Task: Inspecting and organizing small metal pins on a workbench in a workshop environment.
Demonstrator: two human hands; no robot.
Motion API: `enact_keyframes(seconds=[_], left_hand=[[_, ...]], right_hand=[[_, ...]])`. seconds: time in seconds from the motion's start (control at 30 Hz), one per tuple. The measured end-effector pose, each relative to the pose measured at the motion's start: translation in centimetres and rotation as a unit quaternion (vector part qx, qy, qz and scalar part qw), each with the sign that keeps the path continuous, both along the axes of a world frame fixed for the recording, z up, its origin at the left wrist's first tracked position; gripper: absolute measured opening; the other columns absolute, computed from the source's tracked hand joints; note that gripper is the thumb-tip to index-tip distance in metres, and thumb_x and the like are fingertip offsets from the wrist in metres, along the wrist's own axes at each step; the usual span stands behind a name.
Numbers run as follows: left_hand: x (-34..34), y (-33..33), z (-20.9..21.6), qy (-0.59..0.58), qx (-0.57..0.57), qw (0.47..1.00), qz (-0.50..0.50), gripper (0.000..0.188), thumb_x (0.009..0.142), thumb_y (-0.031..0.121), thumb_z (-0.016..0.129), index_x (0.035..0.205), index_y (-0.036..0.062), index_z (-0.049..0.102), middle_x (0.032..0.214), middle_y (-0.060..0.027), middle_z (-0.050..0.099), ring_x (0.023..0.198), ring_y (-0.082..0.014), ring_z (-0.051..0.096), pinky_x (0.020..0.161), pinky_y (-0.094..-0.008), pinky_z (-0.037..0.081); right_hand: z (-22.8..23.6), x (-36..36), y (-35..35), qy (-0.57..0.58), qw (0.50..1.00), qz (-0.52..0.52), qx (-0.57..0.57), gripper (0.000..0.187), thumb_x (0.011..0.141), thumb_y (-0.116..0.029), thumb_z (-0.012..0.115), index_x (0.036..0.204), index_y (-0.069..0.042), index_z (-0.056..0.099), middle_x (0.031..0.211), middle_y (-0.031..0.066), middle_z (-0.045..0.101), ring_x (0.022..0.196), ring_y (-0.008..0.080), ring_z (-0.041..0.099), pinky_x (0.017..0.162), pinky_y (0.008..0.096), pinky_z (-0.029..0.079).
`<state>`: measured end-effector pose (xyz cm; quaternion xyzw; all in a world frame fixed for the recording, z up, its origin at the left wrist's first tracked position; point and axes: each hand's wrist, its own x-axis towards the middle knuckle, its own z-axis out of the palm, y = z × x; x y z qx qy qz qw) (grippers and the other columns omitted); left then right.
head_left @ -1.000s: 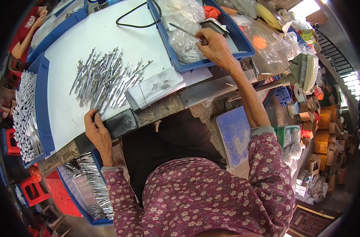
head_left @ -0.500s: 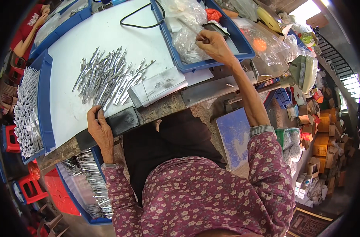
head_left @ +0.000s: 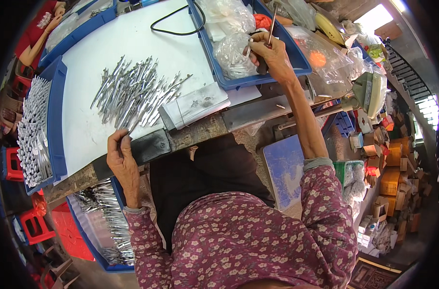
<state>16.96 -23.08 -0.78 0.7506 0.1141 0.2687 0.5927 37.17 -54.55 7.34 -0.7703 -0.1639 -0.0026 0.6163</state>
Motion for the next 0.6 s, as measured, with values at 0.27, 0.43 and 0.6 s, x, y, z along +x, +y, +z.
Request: enact_keyframes(seconds=[0.27,0.43,0.6], left_hand=[[0.0,-3.5,3.0,0.006,-0.019,0.991,-0.131,0.008,0.086,0.002,0.052,0.092,-0.0010,0.057,0.082,0.0000,0.054,0.075,-0.0064,0.047,0.068,-0.0185,0.038],[0.4,-4.5,3.0,-0.003,-0.031,0.989,-0.147,0.009,0.085,0.002,0.055,0.092,-0.0019,0.059,0.076,0.0008,0.055,0.069,-0.0053,0.047,0.063,-0.0183,0.039],[0.4,-4.7,2.9,0.027,-0.032,0.982,-0.183,0.014,0.084,0.002,0.057,0.097,-0.0024,0.060,0.082,0.0015,0.056,0.076,-0.0043,0.049,0.068,-0.0166,0.039]], right_hand=[[1.1,-4.2,3.2,0.074,0.990,0.098,0.069,0.025,0.077,-0.003,0.064,0.099,0.003,0.053,0.073,0.0077,0.061,0.056,0.0077,0.051,0.049,0.0194,0.041],[-0.1,-5.8,4.8,0.136,0.972,0.152,0.113,0.024,0.078,-0.002,0.063,0.100,0.004,0.054,0.074,0.0108,0.059,0.051,0.0078,0.049,0.044,0.0192,0.036],[-0.8,-7.4,5.8,0.197,0.950,0.202,0.134,0.020,0.078,-0.005,0.066,0.094,0.001,0.057,0.067,0.0045,0.056,0.048,0.0042,0.043,0.041,0.0170,0.032]])
